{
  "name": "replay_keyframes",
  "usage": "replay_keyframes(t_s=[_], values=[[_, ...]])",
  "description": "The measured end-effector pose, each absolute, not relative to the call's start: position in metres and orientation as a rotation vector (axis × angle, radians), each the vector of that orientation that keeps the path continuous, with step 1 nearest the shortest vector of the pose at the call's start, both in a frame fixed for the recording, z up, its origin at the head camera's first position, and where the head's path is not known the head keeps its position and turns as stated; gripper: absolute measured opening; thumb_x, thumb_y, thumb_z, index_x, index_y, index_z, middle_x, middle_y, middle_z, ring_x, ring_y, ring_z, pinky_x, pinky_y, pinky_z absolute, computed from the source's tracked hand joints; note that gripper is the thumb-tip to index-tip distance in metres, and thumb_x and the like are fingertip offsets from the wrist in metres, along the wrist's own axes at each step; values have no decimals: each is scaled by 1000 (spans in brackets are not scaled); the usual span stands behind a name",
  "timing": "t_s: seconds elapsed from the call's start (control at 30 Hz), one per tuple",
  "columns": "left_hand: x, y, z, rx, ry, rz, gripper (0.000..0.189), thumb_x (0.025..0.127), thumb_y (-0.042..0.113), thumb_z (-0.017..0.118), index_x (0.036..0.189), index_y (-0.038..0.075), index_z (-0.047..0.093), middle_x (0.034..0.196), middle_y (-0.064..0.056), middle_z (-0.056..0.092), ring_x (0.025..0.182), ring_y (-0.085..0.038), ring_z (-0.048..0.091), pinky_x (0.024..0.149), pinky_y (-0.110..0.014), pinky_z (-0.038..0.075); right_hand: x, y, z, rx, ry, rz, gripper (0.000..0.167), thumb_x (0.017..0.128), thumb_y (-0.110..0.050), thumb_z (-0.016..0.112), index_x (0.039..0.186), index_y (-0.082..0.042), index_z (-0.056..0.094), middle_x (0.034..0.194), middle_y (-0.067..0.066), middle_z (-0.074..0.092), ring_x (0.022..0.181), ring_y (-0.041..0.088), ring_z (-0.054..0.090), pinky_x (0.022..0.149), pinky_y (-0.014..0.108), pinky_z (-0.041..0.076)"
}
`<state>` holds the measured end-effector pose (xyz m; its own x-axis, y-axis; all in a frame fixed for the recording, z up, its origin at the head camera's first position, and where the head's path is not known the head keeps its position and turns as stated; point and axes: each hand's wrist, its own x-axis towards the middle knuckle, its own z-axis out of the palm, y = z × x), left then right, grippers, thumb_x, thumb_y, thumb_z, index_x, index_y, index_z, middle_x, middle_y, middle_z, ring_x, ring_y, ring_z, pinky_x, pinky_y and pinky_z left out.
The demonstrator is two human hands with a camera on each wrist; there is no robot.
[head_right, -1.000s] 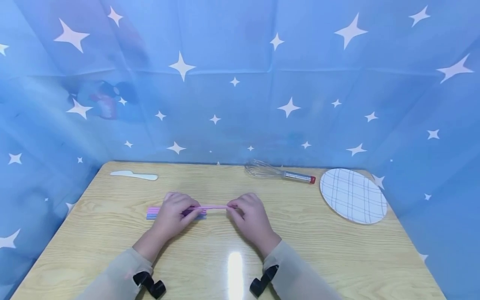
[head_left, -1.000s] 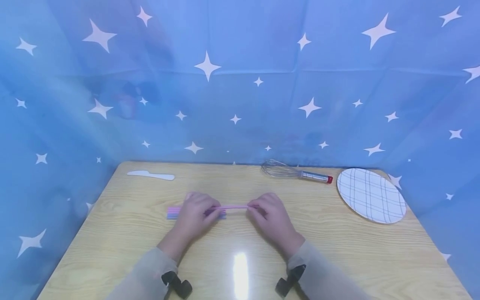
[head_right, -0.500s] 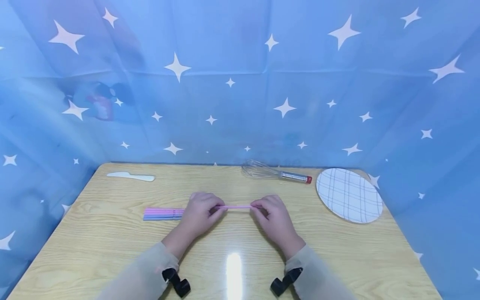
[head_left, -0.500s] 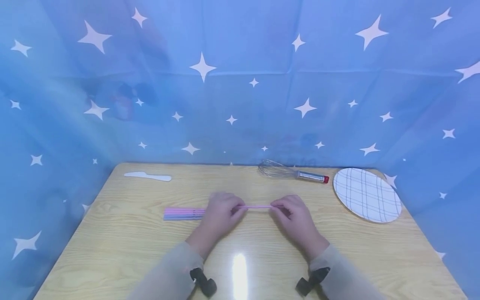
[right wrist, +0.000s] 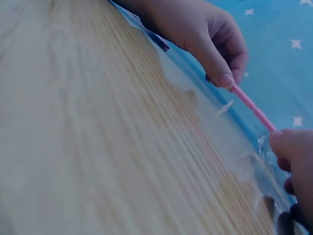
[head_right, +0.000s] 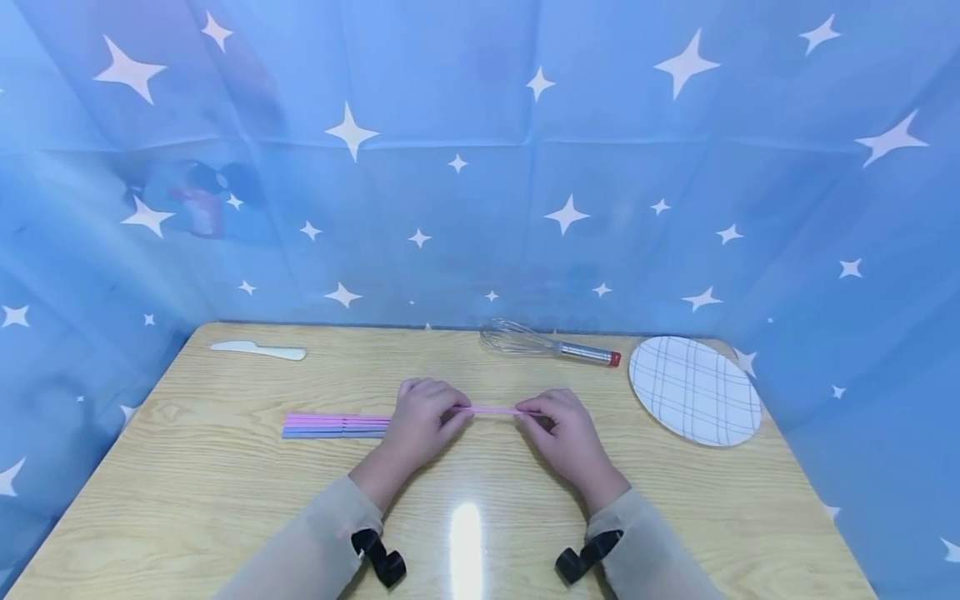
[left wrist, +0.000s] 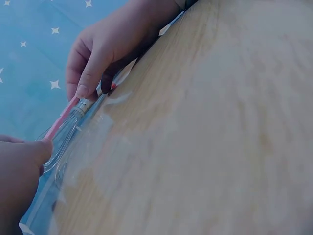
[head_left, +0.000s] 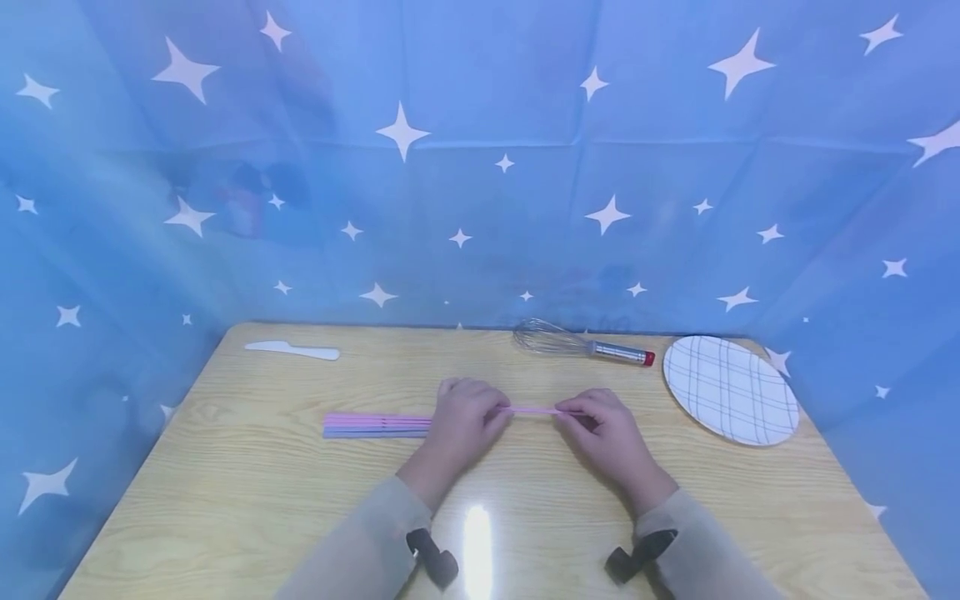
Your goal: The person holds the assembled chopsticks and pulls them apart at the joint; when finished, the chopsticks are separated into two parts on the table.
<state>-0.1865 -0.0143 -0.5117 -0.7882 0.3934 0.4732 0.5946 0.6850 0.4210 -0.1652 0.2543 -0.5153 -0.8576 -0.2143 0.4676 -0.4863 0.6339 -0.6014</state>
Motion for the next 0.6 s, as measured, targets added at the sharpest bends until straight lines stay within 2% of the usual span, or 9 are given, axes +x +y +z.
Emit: replay_keyframes(t_s=[0.3,0.6], values=[[-186,-14,-514,-788,-2547,-823,11,99,35,78,103,25,78,104,11,75,103,-14,65,105,-47,41,-166,253,-517,558,-2533,1048,16,94,-16,85,110,-16,84,98,-16,72,93,10,59,77,29,50],[-189,-15,-516,-782,-2591,-826,12,102,38,73,105,27,79,105,14,75,104,-11,64,105,-45,40,-168,253,-516,513,-2576,1027,10,97,-21,82,106,-24,84,95,-18,70,94,10,59,79,35,50]])
